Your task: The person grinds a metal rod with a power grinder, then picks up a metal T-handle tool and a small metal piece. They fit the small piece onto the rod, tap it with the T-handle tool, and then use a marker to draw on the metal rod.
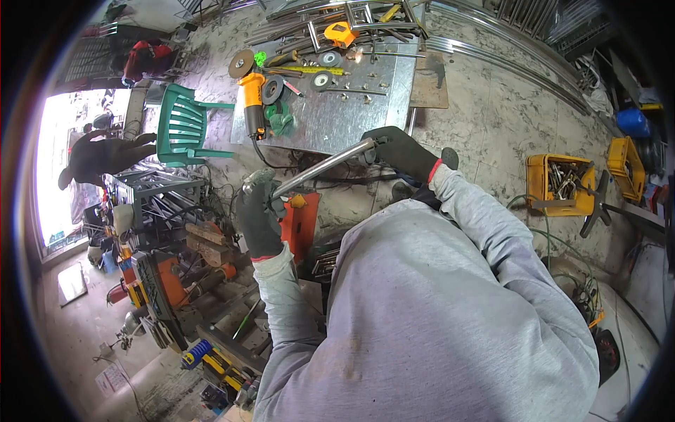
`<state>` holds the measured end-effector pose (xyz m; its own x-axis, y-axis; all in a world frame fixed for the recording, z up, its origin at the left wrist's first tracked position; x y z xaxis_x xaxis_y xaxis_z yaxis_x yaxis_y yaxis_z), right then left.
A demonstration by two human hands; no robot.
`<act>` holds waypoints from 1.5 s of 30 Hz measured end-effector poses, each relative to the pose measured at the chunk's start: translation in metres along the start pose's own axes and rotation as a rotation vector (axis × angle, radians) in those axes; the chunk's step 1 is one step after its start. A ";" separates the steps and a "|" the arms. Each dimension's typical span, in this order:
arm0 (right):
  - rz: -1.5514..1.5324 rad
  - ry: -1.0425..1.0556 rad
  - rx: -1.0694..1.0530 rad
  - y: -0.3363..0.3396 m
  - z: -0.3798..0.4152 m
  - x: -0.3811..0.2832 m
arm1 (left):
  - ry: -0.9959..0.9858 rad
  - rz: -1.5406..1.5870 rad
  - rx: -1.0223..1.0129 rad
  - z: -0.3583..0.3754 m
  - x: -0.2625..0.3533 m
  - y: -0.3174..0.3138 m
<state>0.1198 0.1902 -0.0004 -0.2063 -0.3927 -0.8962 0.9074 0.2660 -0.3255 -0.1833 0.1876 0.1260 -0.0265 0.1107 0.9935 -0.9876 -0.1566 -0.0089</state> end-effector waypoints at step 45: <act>0.057 -0.093 0.045 0.003 0.003 -0.006 | -0.081 -0.326 0.107 0.012 0.049 -0.024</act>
<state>0.1243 0.1905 0.0046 -0.1211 -0.4591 -0.8801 0.9326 0.2510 -0.2593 -0.1593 0.1848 0.1765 0.3041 0.0939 0.9480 -0.9203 -0.2282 0.3178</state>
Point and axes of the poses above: each hand's wrist, its own z-axis away from the middle knuckle, its own y-axis out of the back of the hand, x = y × z, the point moved 10 cm from there along -z, towards the middle knuckle, and after that the axes turned 11 degrees about -y, right-handed, at the moved point
